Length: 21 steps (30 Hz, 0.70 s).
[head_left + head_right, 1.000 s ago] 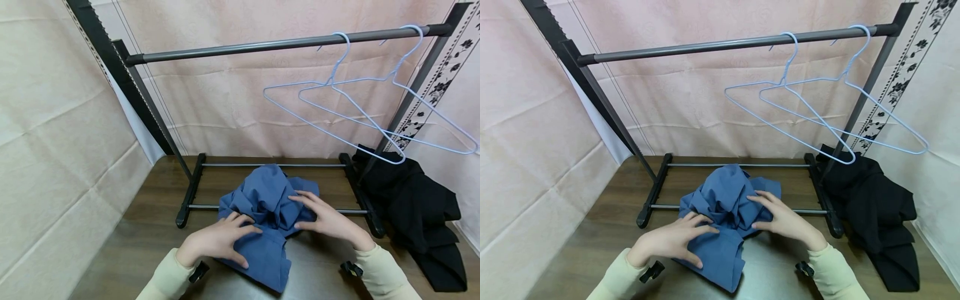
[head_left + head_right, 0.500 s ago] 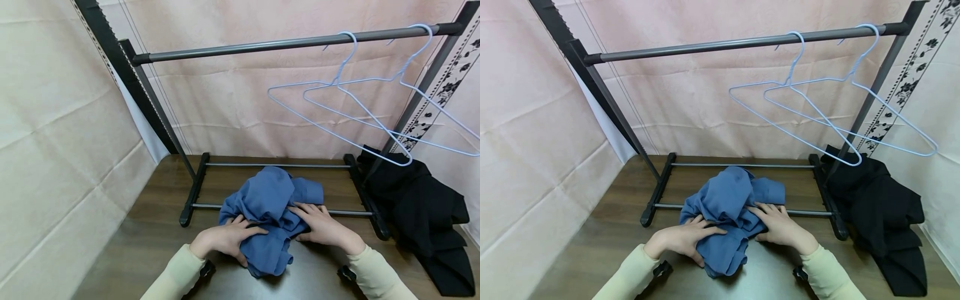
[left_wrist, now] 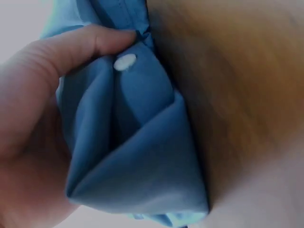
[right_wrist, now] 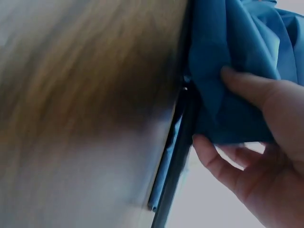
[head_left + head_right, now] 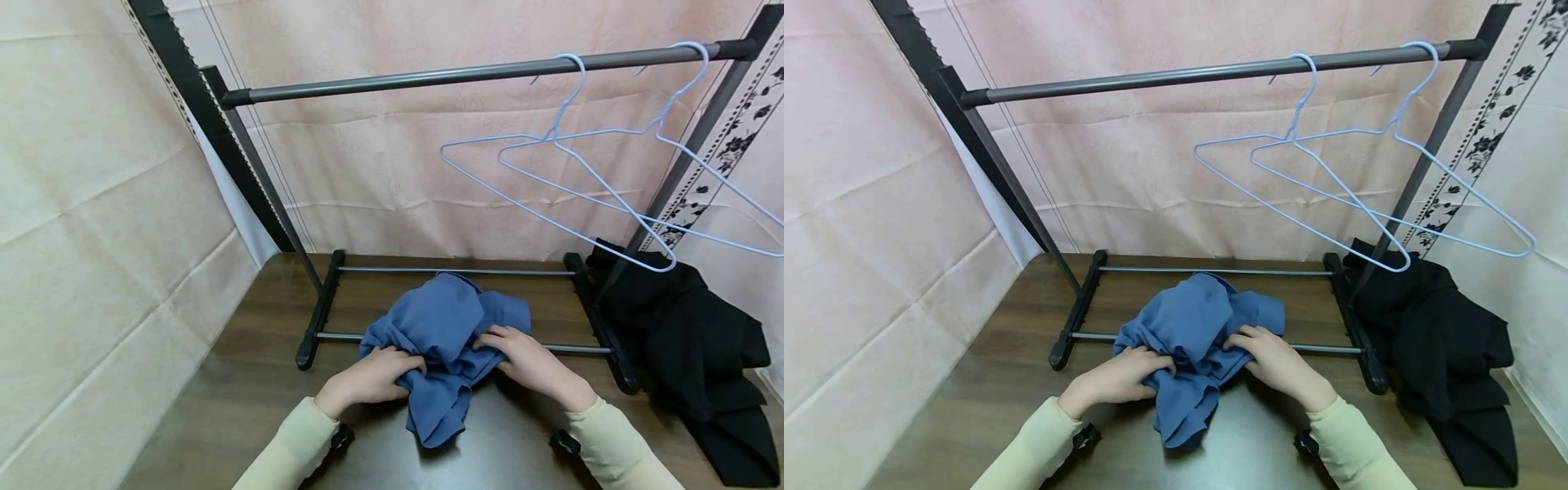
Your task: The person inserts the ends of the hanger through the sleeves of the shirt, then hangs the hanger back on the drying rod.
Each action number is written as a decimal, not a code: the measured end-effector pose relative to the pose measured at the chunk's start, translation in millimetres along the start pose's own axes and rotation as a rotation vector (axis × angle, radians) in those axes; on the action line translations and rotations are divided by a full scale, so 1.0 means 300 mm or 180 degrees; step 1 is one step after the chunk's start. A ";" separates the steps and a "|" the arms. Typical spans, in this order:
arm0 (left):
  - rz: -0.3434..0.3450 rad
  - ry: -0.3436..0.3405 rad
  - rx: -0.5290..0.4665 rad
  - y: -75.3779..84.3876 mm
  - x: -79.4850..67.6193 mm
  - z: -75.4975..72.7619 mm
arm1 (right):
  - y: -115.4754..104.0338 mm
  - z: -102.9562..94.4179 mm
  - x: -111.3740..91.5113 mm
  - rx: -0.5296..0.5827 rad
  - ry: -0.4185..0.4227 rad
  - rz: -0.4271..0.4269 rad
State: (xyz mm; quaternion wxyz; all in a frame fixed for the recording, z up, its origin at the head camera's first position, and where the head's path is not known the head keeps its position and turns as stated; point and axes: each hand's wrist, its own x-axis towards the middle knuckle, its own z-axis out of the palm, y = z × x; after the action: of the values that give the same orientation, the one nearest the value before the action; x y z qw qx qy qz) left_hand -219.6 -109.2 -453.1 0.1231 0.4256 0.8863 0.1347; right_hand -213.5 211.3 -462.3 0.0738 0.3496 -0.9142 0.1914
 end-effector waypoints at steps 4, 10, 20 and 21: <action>0.0144 0.0062 -0.0137 -0.028 -0.005 -0.018 | 0.005 -0.037 -0.018 0.0261 -0.0016 0.0129; 0.0061 0.0129 -0.0287 -0.074 -0.040 -0.068 | 0.018 -0.133 -0.055 0.0470 0.0270 0.0418; -0.0229 0.1102 -0.0134 -0.146 -0.167 -0.220 | 0.014 -0.328 -0.130 0.0114 0.1660 0.0323; -0.0285 0.1208 -0.0118 -0.154 -0.181 -0.240 | 0.012 -0.343 -0.137 0.0087 0.1792 0.0298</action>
State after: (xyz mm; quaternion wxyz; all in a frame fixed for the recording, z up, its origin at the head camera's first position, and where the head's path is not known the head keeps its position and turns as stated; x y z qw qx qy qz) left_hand -244.0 -189.3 -396.2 -0.0325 0.3504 0.9090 0.2232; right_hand -185.0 280.2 -380.2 0.3111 0.2411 -0.8702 0.2965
